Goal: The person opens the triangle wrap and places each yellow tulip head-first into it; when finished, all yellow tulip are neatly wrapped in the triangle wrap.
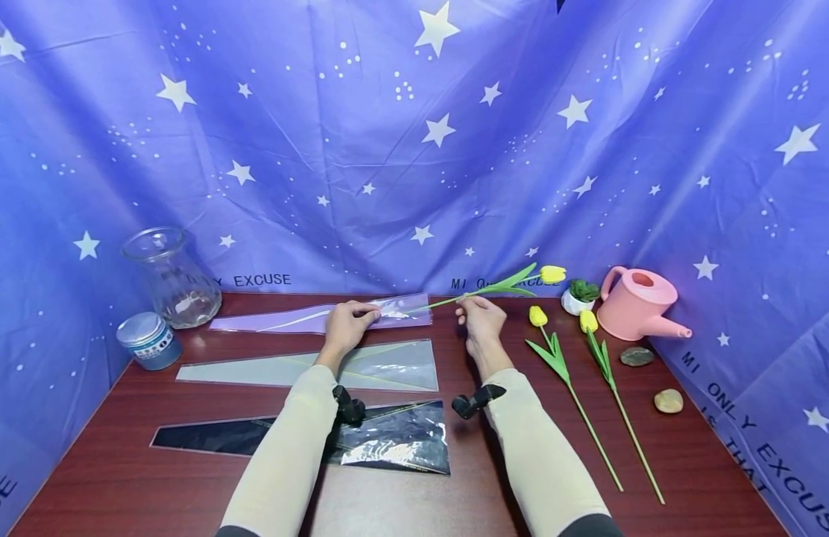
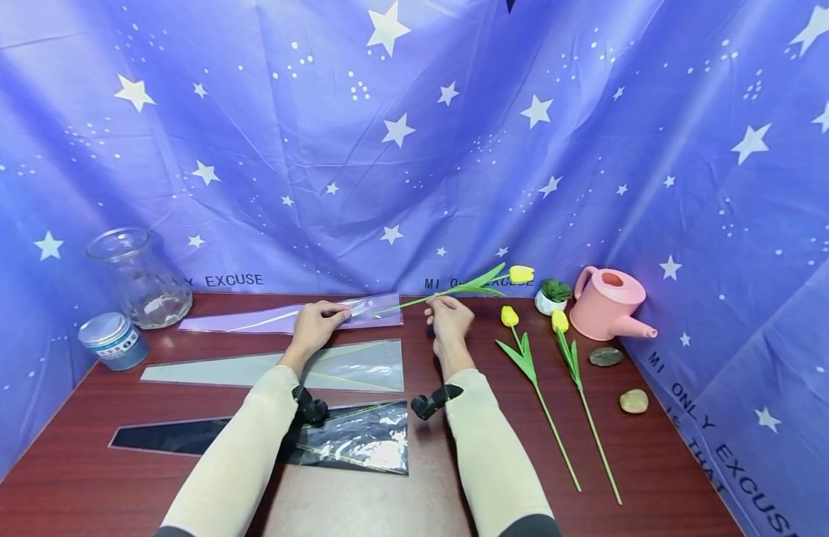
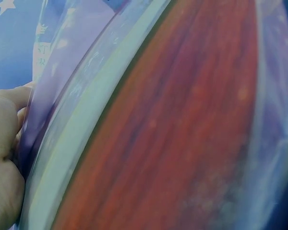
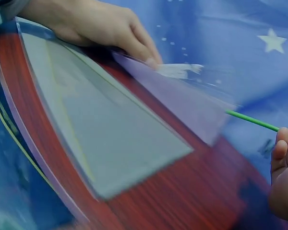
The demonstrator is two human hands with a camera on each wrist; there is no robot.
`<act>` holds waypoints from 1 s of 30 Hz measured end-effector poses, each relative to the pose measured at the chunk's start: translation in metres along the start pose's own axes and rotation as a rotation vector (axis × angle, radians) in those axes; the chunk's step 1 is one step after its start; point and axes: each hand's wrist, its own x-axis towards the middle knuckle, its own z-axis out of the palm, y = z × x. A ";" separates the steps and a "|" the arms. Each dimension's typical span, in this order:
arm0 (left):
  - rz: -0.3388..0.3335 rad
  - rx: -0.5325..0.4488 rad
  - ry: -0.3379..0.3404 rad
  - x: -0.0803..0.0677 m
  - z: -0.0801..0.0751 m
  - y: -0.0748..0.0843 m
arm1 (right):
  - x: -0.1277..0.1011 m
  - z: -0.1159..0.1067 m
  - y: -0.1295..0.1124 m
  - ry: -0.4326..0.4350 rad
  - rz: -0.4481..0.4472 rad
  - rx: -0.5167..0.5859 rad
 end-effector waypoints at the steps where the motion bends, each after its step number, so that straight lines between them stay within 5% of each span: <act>1: -0.001 0.000 0.001 0.000 0.000 0.000 | -0.002 0.004 0.003 -0.002 0.013 -0.007; 10: 0.007 -0.003 -0.010 -0.001 0.002 0.001 | -0.018 0.029 0.021 -0.015 0.116 -0.029; 19: 0.014 0.012 -0.003 -0.001 0.003 0.002 | -0.022 0.030 0.027 -0.010 0.164 -0.075; 30: 0.018 0.017 -0.001 -0.003 0.002 0.003 | -0.025 0.019 0.024 -0.057 0.028 -0.443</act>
